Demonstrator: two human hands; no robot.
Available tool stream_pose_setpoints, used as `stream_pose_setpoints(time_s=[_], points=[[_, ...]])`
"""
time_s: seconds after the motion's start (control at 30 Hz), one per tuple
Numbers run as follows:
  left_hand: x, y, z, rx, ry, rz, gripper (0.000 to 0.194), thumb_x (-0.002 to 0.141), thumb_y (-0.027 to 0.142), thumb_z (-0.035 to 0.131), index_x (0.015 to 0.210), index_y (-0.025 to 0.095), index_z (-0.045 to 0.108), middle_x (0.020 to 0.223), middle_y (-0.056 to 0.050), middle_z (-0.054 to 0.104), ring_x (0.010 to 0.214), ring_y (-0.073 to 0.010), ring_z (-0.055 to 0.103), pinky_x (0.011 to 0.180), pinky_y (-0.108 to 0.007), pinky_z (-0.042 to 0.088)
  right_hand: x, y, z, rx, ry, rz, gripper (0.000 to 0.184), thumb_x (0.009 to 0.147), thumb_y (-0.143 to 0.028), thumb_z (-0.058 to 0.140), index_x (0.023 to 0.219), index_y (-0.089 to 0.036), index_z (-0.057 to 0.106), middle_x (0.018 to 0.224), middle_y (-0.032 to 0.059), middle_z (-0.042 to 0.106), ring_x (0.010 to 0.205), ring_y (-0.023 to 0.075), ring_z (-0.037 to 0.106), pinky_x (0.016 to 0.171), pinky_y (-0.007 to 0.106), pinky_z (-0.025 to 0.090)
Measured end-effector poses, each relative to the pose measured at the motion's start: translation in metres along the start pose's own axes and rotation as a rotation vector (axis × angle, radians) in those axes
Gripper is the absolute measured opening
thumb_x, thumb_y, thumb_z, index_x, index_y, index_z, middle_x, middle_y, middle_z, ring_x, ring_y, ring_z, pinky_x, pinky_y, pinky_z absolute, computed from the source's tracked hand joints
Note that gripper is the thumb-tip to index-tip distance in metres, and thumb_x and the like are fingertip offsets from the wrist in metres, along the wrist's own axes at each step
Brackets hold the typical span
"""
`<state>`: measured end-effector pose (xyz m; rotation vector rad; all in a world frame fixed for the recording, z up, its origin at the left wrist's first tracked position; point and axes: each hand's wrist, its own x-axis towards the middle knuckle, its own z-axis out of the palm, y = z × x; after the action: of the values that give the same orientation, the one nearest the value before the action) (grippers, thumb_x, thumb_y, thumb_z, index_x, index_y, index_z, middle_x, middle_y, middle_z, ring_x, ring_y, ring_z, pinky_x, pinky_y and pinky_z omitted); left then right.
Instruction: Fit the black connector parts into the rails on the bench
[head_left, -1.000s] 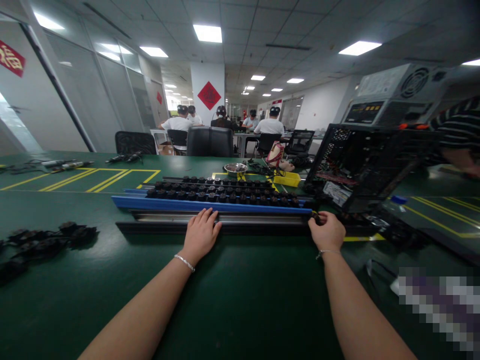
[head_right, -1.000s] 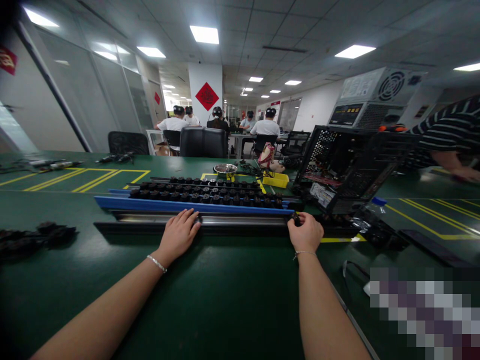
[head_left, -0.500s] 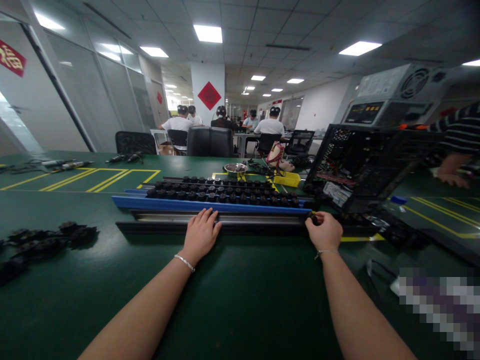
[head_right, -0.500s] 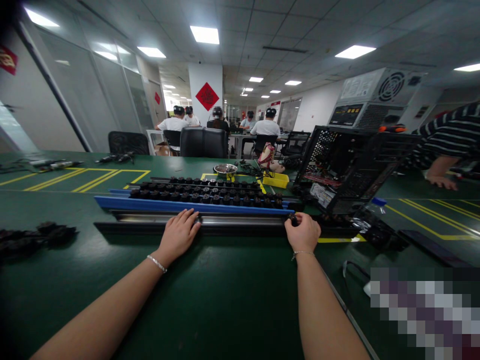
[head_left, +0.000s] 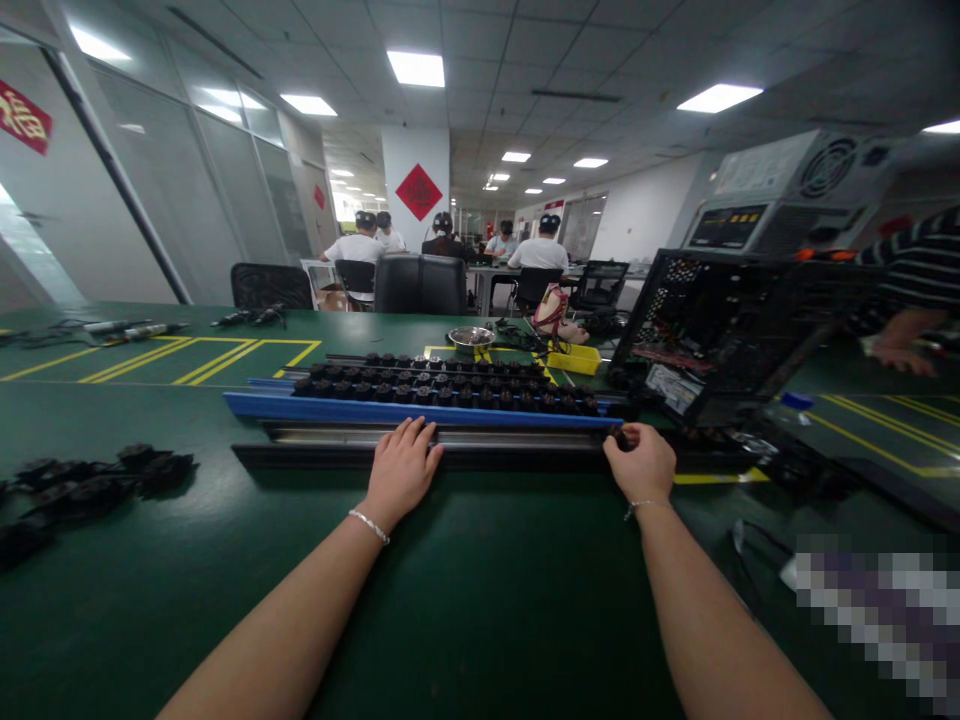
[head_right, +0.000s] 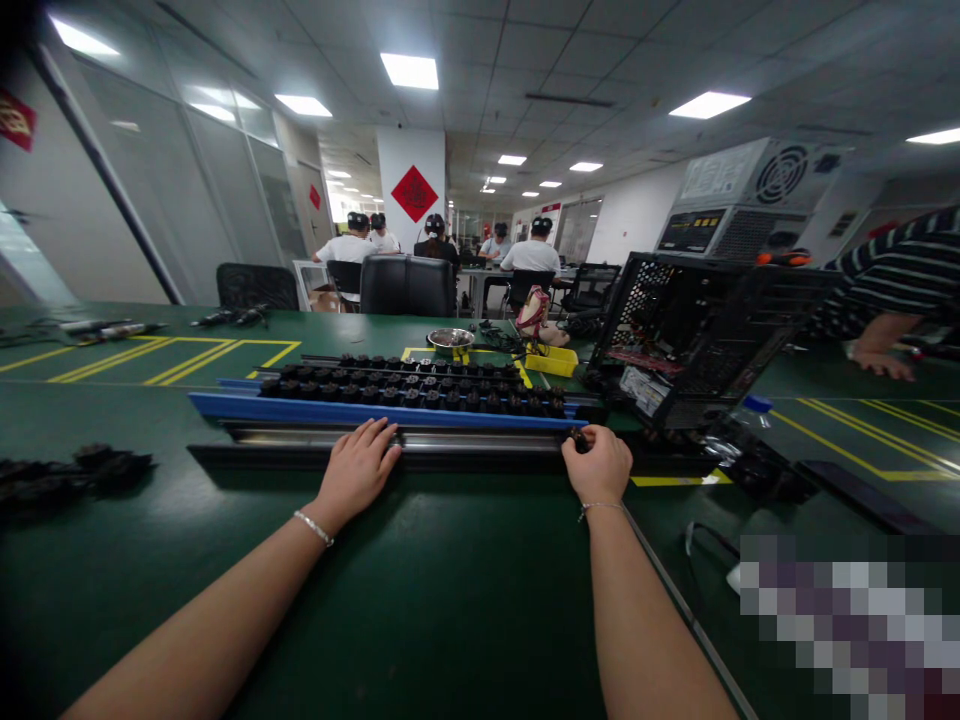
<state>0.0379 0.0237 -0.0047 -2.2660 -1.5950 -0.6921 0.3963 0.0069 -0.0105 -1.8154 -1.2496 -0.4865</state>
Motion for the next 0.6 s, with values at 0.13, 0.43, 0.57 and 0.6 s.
stream_pose_setpoints(time_s=[0.13, 0.43, 0.57, 0.6], points=[[0.0001, -0.0005, 0.0008, 0.001, 0.005, 0.003, 0.046, 0.09, 0.043, 0.028, 0.124, 0.021, 0.051, 0.132, -0.007, 0.051, 0.125, -0.0232, 0.04, 0.098, -0.041, 0.035, -0.0004, -0.0016, 0.0001, 0.001, -0.005, 0.006, 0.023, 0.066, -0.035, 0.054, 0.081, -0.017, 0.055, 0.076, 0.0058, 0.062, 0.07, 0.0208, 0.057, 0.071, 0.034, 0.043], [-0.0002, -0.0014, 0.0026, -0.001, 0.006, 0.005, 0.047, 0.09, 0.043, 0.028, 0.125, 0.021, 0.051, 0.133, -0.007, 0.05, 0.125, -0.0231, 0.04, 0.098, -0.041, 0.035, -0.001, -0.0064, -0.0006, 0.018, -0.03, 0.015, 0.023, 0.065, -0.034, 0.054, 0.081, -0.018, 0.054, 0.076, 0.0057, 0.061, 0.069, 0.0205, 0.057, 0.068, 0.033, 0.043], [-0.0004, -0.0017, 0.0034, -0.006, 0.01, 0.005, 0.046, 0.09, 0.043, 0.028, 0.124, 0.022, 0.051, 0.132, -0.007, 0.05, 0.125, -0.0235, 0.04, 0.098, -0.041, 0.035, -0.002, -0.0088, -0.0008, 0.011, -0.04, 0.004, 0.022, 0.065, -0.035, 0.053, 0.081, -0.019, 0.053, 0.076, 0.0053, 0.061, 0.071, 0.0212, 0.056, 0.069, 0.033, 0.042], [-0.0003, -0.0017, 0.0033, -0.007, 0.01, 0.005, 0.046, 0.09, 0.043, 0.029, 0.124, 0.022, 0.051, 0.132, -0.007, 0.051, 0.125, -0.0236, 0.04, 0.098, -0.041, 0.035, -0.0023, -0.0098, -0.0009, 0.009, -0.041, 0.004, 0.022, 0.065, -0.035, 0.054, 0.081, -0.019, 0.053, 0.076, 0.0051, 0.061, 0.072, 0.0213, 0.056, 0.07, 0.033, 0.042]])
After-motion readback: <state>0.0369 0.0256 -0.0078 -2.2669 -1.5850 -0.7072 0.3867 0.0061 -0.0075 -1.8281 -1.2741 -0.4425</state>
